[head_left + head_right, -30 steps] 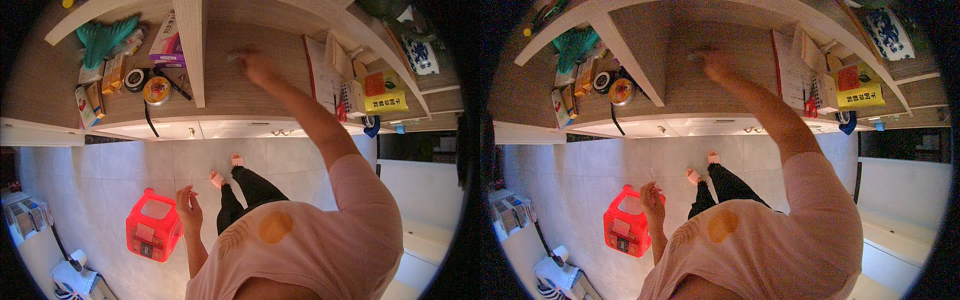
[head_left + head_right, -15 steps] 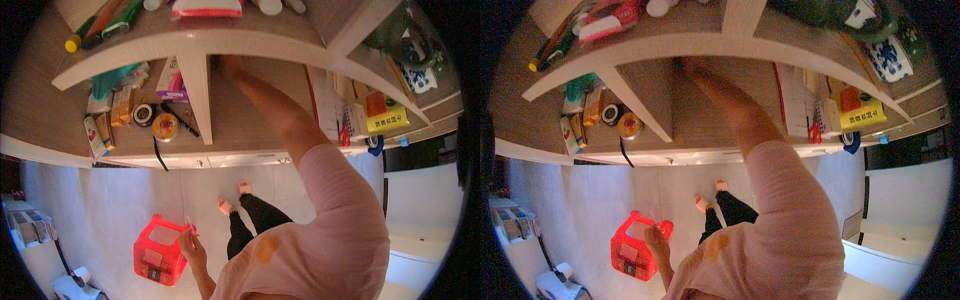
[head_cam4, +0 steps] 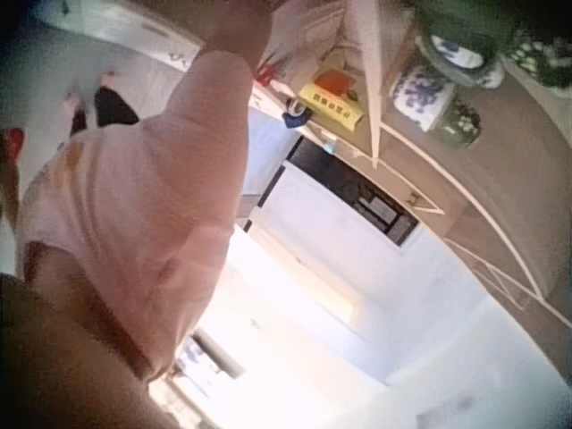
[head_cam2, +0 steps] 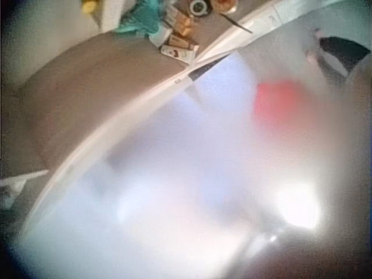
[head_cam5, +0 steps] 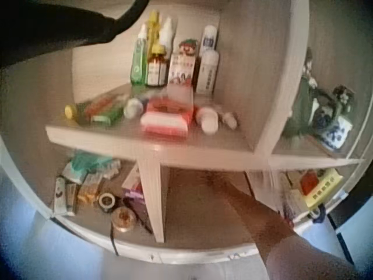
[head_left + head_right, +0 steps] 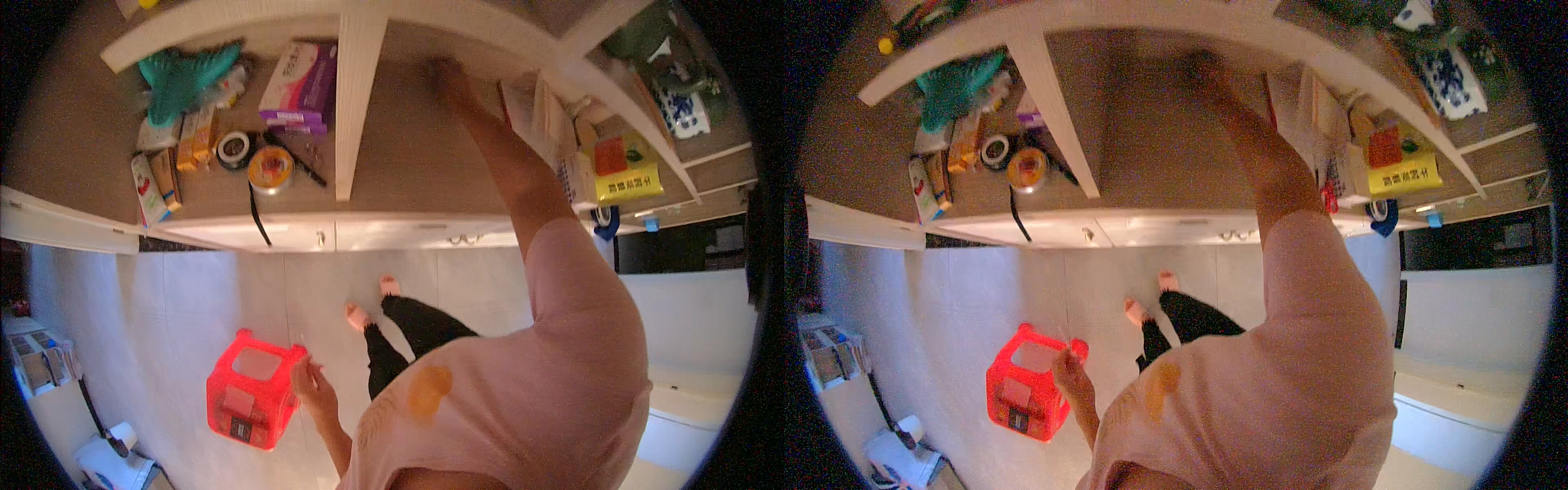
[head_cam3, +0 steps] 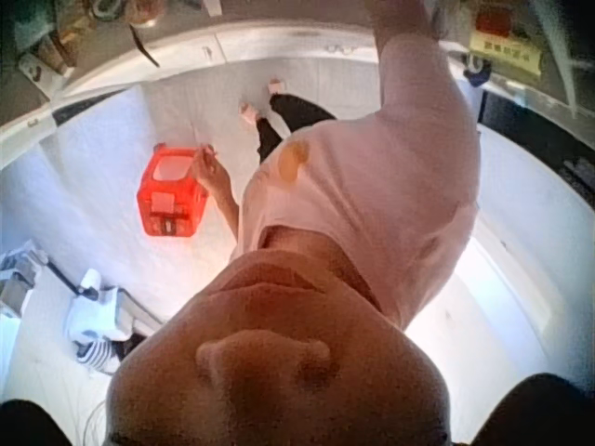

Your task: The person cleans a wooden shelving unit by first removing various items like boxes, bottles, and papers. They then wipe the empty shelves with a cloth and proceed to place the items back onto the shelves in an organized manner.

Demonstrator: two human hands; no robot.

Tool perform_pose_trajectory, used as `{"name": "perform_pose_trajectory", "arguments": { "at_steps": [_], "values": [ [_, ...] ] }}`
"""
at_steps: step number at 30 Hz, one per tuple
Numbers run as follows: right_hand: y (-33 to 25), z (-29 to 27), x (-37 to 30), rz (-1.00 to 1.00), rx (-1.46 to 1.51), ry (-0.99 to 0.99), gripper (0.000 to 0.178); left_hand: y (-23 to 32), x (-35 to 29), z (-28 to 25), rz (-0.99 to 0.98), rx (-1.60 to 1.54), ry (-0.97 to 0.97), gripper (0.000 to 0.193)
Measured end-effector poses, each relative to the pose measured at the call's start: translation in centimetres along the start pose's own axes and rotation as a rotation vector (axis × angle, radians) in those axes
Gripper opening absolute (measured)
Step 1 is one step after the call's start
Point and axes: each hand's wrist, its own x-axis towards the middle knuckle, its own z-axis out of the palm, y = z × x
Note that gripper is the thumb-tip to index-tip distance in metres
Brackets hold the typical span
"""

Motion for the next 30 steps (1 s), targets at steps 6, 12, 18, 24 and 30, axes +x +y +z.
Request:
{"name": "perform_pose_trajectory", "arguments": {
  "at_steps": [6, 12, 18, 24, 30],
  "values": [
    [-11.1, -1.1, -10.1, -0.349, 0.094, 0.152, 0.023, 0.9, 1.9, 1.5, 0.079, -0.070, -0.106, 0.020],
    [-16.3, -5.0, -17.9, -0.395, 0.535, 0.023, 0.024, 4.6, 3.6, 3.6, 0.231, -0.195, -0.167, 0.017],
    [-5.2, -4.4, -23.5, -0.140, 0.343, 0.165, 0.025, 3.1, 2.3, 2.6, 0.063, -0.396, -0.185, 0.015],
    [-6.3, -3.9, -24.2, 0.296, 0.115, 0.252, 0.021, 0.7, 0.0, 0.1, -0.060, -0.343, -0.167, 0.017],
    [-18.6, -5.2, -20.6, -0.172, 0.329, 0.152, 0.024, 3.8, 0.8, -0.8, -0.459, -1.101, -0.295, 0.019]
  ]
}}
